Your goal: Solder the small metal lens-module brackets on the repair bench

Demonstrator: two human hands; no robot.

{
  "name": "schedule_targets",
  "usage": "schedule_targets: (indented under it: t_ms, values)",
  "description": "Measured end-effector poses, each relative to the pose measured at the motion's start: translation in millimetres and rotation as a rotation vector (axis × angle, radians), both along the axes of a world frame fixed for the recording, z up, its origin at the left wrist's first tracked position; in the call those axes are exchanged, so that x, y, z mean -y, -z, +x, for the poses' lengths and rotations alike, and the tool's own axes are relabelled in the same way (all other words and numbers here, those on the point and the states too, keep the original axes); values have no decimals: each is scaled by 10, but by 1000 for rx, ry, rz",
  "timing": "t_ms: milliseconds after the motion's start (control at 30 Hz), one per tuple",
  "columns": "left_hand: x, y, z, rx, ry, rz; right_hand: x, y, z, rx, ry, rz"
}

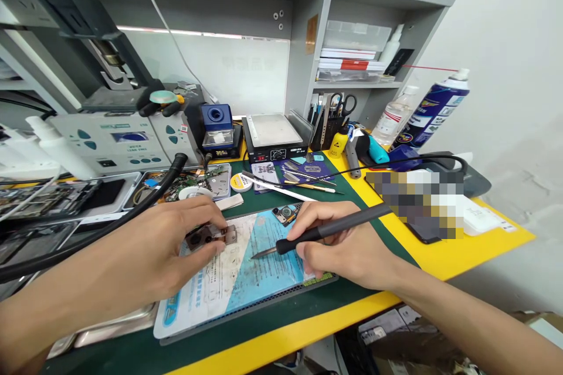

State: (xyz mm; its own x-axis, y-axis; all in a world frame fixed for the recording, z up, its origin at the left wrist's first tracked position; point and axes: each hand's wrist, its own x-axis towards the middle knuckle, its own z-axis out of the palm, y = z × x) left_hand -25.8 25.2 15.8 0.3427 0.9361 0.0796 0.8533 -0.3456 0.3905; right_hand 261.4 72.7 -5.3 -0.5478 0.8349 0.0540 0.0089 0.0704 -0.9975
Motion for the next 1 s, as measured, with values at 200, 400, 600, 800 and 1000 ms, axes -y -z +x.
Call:
schedule_targets:
  t_ms: [200, 400, 600, 800, 1000]
  values:
    - [6, 29, -15, 20, 3, -17, 5, 22, -13, -31, -6, 20]
    - [34, 42, -9, 30, 22, -12, 50, 14, -47, -28, 17, 166]
    - [27, 33, 32, 25, 9, -28, 63, -29, -50, 87, -16, 338]
    - [33, 27, 41, 20, 1, -20, 64, -57, -98, 132, -9, 418]
    - [31, 23, 33, 18, 3, -14, 72, -65, -102, 146, -6, 422]
